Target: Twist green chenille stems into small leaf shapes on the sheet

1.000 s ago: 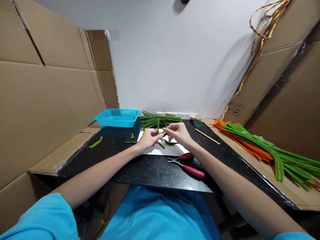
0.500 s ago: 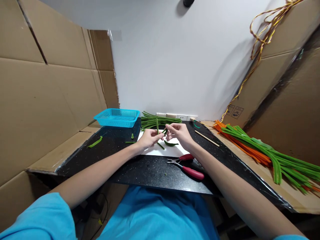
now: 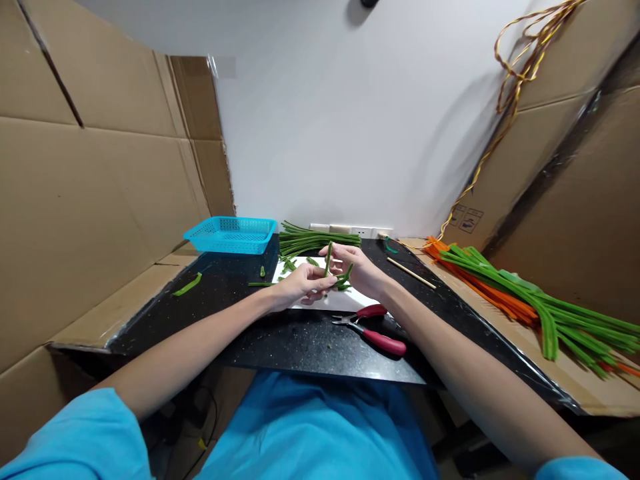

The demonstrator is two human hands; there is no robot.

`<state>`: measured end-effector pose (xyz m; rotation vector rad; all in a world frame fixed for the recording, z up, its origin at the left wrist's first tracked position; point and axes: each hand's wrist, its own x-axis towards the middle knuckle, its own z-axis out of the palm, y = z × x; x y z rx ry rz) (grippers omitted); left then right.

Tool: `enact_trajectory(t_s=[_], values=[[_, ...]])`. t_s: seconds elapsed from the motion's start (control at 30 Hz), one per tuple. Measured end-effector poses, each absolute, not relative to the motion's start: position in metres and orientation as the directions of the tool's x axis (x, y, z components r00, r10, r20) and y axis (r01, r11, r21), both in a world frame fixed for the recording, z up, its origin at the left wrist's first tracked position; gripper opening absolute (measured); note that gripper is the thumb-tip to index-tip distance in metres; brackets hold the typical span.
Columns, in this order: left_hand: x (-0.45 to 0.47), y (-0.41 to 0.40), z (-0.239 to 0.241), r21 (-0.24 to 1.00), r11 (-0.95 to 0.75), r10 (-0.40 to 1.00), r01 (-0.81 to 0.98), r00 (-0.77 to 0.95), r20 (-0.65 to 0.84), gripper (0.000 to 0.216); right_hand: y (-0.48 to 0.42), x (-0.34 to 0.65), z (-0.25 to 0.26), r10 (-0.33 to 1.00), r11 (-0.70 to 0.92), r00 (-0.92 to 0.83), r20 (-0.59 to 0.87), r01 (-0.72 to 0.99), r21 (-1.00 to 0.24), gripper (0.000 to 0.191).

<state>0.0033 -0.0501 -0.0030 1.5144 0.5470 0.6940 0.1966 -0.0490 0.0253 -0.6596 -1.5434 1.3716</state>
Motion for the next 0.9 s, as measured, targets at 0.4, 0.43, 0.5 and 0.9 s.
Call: enact_trajectory(t_s=[0.4, 0.43, 0.5, 0.9], values=[[0.006, -0.042, -0.003, 0.960, -0.075, 0.861, -0.271, 0.468, 0.199, 0.059, -0.046, 0.189, 0.019, 0.903, 0.312, -0.231, 0.363, -0.232, -0.921, 0.045], [0.006, -0.041, -0.004, 0.955, -0.075, 0.877, -0.287, 0.437, 0.200, 0.060, -0.045, 0.189, 0.018, 0.900, 0.335, -0.214, 0.381, -0.220, -0.916, 0.045], [0.006, -0.039, -0.004, 0.948, -0.082, 0.893, -0.308, 0.400, 0.208, 0.061, -0.044, 0.189, 0.018, 0.890, 0.378, -0.192, 0.413, -0.197, -0.905, 0.046], [0.005, -0.042, -0.001, 0.970, -0.149, 0.869, -0.193, 0.443, 0.221, 0.055, -0.044, 0.194, 0.017, 0.847, 0.497, -0.207, 0.490, -0.020, -0.868, 0.042]])
